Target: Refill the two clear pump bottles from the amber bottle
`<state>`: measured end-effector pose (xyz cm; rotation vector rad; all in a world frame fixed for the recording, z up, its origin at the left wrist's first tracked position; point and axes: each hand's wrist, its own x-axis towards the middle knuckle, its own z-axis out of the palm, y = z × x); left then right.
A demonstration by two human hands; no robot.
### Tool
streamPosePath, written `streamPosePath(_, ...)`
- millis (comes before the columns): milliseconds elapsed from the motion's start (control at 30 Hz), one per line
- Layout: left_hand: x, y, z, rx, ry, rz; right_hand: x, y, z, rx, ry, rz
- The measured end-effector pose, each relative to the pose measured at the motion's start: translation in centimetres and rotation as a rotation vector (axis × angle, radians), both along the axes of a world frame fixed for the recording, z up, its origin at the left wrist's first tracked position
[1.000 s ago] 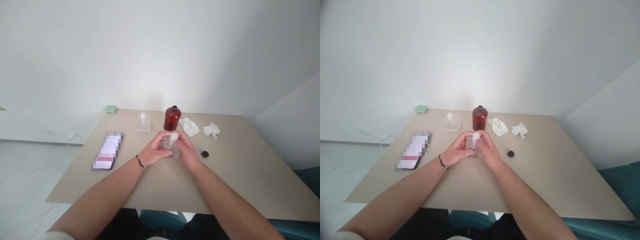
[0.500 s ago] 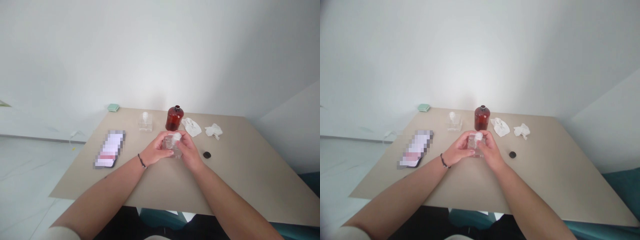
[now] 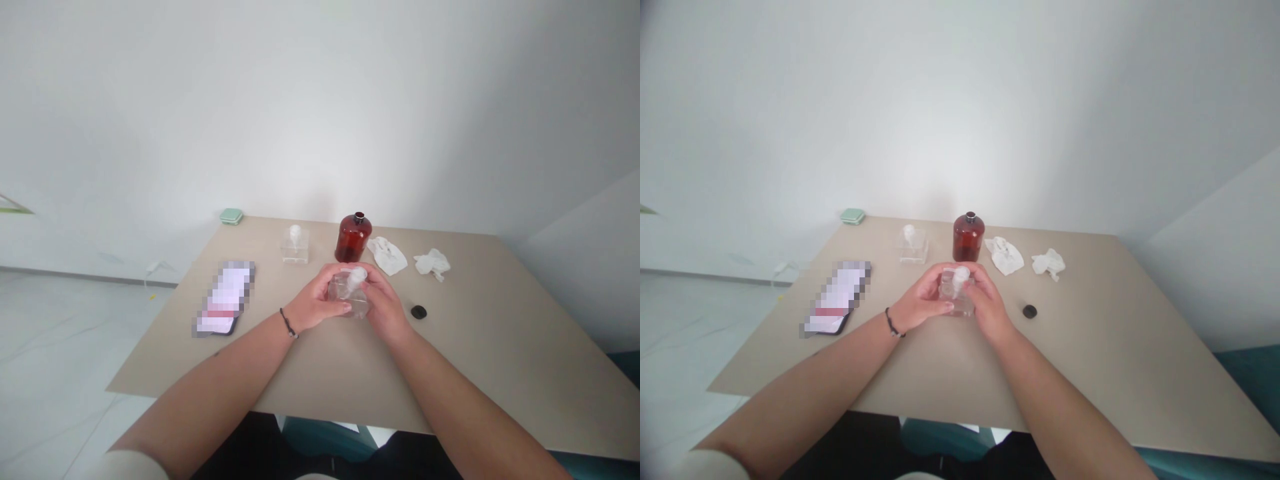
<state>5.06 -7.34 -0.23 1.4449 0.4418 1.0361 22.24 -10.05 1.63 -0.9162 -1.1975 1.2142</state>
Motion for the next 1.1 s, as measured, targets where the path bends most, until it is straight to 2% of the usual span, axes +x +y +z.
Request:
streamPosePath(133, 0.00, 0.02, -0.09, -0.004, 0.000, -0.003, 0.11, 0.21, -0.25, 0.055, -0.038, -0.049)
streamPosePath(267, -0.07, -0.04, 0.23, 0.042, 0.014, 0.026, 0.05, 0.16, -0.34, 0.053, -0.034, -0.018)
streamPosePath(533, -0.11, -0.11, 0.16, 0.031, 0.024, 0.014, 0.19, 0.04, -0.07, 0.062, -0.031, 0.009)
streamPosePath(667, -0.13, -0.13, 0.12, 0.059, 0.014, 0.018, 0.25, 0.14, -0.25, 0.099, -0.070, -0.022)
streamPosePath(933, -0.13, -0.06, 0.19, 0.080, 0.032, 0.030, 0.17, -0.05, -0.14, 0.034, -0.021, 0.012)
streamPosePath(1100, -0.13, 0.00, -0.04, 0.076, 0.020, 0.006, 0.30, 0.05, -0.26, 0.113, -0.052, -0.008)
